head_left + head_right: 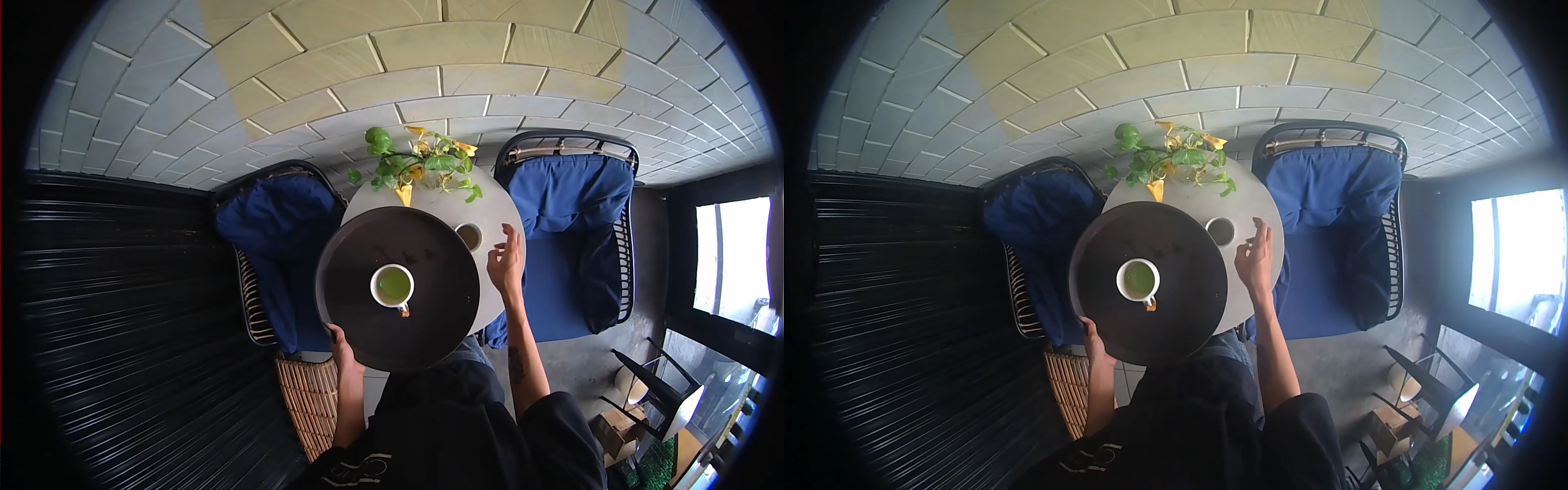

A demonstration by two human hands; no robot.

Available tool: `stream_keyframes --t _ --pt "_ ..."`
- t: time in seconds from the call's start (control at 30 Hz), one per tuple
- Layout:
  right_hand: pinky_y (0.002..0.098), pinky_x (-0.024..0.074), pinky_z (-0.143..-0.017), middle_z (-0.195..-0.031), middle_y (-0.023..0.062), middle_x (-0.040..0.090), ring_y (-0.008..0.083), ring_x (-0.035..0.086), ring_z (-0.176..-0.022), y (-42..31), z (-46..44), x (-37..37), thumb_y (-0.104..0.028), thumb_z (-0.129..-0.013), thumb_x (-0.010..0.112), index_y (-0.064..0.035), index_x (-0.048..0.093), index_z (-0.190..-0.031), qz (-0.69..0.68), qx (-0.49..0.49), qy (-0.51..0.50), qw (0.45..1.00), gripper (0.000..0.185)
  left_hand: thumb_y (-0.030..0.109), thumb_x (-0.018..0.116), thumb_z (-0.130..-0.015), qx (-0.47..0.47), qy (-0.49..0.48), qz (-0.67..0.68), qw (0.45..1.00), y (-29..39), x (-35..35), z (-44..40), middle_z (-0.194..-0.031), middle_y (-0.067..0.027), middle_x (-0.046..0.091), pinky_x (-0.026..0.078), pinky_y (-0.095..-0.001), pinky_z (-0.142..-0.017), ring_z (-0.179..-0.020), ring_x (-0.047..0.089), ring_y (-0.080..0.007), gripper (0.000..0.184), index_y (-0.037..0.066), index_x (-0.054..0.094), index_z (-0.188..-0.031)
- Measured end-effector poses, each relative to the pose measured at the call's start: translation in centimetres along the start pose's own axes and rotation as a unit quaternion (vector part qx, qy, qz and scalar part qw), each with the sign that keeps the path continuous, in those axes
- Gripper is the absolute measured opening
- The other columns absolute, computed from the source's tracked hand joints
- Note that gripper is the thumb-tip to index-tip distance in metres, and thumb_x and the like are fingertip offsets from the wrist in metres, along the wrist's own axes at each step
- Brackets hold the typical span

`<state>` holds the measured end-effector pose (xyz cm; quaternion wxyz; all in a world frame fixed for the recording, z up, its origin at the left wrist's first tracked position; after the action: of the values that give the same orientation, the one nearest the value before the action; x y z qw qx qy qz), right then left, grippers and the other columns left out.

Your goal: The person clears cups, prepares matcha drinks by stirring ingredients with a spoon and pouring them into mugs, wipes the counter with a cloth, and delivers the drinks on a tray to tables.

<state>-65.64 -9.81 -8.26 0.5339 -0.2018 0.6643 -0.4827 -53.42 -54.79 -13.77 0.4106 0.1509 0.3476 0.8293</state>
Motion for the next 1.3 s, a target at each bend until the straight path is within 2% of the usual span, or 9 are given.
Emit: stream_keyframes --t 0.07,0.17,0.3,0.37,0.57,0.87,1.1,1.2,1.3 --pt "0.0368 0.0519 -0.071 -0.096 0.0179 0.062 0.0287 0.064 -0.078 -5.0 0.6 -2.0 0.005 -0.078 0.057 0.0024 0.05 -0.123 -0.058 -0.029 0.038 0.997 0.046 0.059 0.049 -0.093 -0.017 -0.038 0.022 0.999 0.1 1.4 0.7 -0.14 -0.0148 0.046 0.049 -0.042 -0.098 -0.122 0.053 -0.0294 0.075 0.003 0.037 -0.141" --pt "0.0372 0.0522 -0.073 -0.093 0.0181 0.064 0.0315 0.065 -0.085 -11.7 2.4 0.1 -0.004 -0.079 0.068 -0.0005 0.061 -0.11 -0.09 -0.087 -0.09 0.988 0.032 0.057 0.049 -0.094 -0.026 -0.052 0.038 0.998 1.0 3.7 2.6 -0.14 -0.015 0.047 0.049 -0.0427 -0.099 -0.122 0.052 -0.0296 0.073 0.003 0.036 -0.141" --pt "0.0416 0.0547 -0.082 -0.121 0.0143 0.053 0.0339 0.06 -0.105 -16.4 5.4 4.8 -0.024 -0.07 0.081 -0.0066 0.046 -0.134 0.031 -0.238 -0.208 0.948 0.075 0.056 0.048 -0.095 0.015 -0.034 0.031 0.999 0.5 4.2 2.1 -0.14 -0.0156 0.046 0.049 -0.0442 -0.098 -0.122 0.053 -0.0301 0.073 0.001 0.035 -0.141" --pt "0.0411 0.0548 -0.08 -0.123 0.0155 0.052 0.034 0.059 -0.107 -15.9 6.0 7.0 -0.03 -0.066 0.083 -0.0073 0.039 -0.139 0.094 -0.239 -0.253 0.933 0.089 0.057 0.049 -0.094 -0.006 -0.04 0.032 0.999 0.3 4.8 2.3 -0.14 -0.0173 0.045 0.049 -0.0456 -0.097 -0.122 0.053 -0.0308 0.075 0.0 0.034 -0.141" --pt "0.0419 0.0545 -0.078 -0.122 0.0161 0.053 0.0336 0.062 -0.101 -14.0 5.8 9.3 -0.027 -0.057 0.083 -0.0061 0.04 -0.136 0.152 -0.19 -0.265 0.933 0.093 0.062 0.051 -0.091 -0.001 -0.01 -0.002 1.0 -0.6 3.9 1.0 -0.14 -0.0195 0.044 0.049 -0.0461 -0.096 -0.122 0.052 -0.0323 0.082 0.001 0.033 -0.142" --pt "0.04 0.0538 -0.084 -0.121 0.013 0.056 0.0323 0.062 -0.101 -16.1 3.2 0.3 -0.021 -0.055 0.082 -0.005 0.047 -0.13 0.082 -0.203 -0.154 0.963 0.084 0.063 0.049 -0.091 -0.028 0.001 -0.01 1.0 -1.4 3.6 1.6 -0.155 -0.0185 0.021 0.039 -0.0475 -0.107 -0.139 0.032 -0.032 0.093 0.005 0.01 -0.151" --pt "0.0403 0.0536 -0.081 -0.109 0.0144 0.061 0.0346 0.064 -0.098 -12.2 -1.9 -8.3 -0.014 -0.056 0.083 -0.0034 0.052 -0.123 0.125 -0.154 -0.022 0.98 0.075 0.064 0.048 -0.091 -0.017 -0.024 0.028 0.999 -1.6 1.9 0.4 -0.154 -0.0159 0.025 0.04 -0.0472 -0.107 -0.137 0.035 -0.032 0.089 0.007 0.015 -0.151" --pt "0.0413 0.0525 -0.082 -0.107 0.0136 0.061 0.0345 0.063 -0.097 -7.6 -3.7 -8.3 -0.014 -0.056 0.083 -0.005 0.051 -0.123 0.142 -0.136 -0.004 0.98 0.074 0.067 0.047 -0.09 -0.024 -0.054 0.041 0.997 -1.5 1.7 0.6 -0.154 -0.0153 0.026 0.04 -0.0469 -0.106 -0.137 0.036 -0.0317 0.09 0.007 0.016 -0.151" --pt "0.0417 0.0519 -0.085 -0.108 0.0136 0.061 0.0343 0.063 -0.099 -2.1 -4.8 -6.4 -0.015 -0.056 0.083 -0.0051 0.051 -0.124 0.139 -0.082 -0.004 0.987 0.076 0.069 0.047 -0.089 -0.028 0.009 0.001 1.0 -0.6 1.5 2.0 -0.154 -0.0143 0.027 0.041 -0.0465 -0.106 -0.136 0.038 -0.0312 0.093 0.007 0.016 -0.151"
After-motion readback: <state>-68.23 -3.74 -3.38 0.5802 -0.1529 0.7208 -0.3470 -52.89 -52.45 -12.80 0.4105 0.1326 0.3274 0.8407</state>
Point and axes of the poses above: each hand's wrist, its own z-axis away from the middle knuckle, its own x-axis out of the palm, y = z × x, the point moved 8 cm from there along -z, towards the middle knuckle
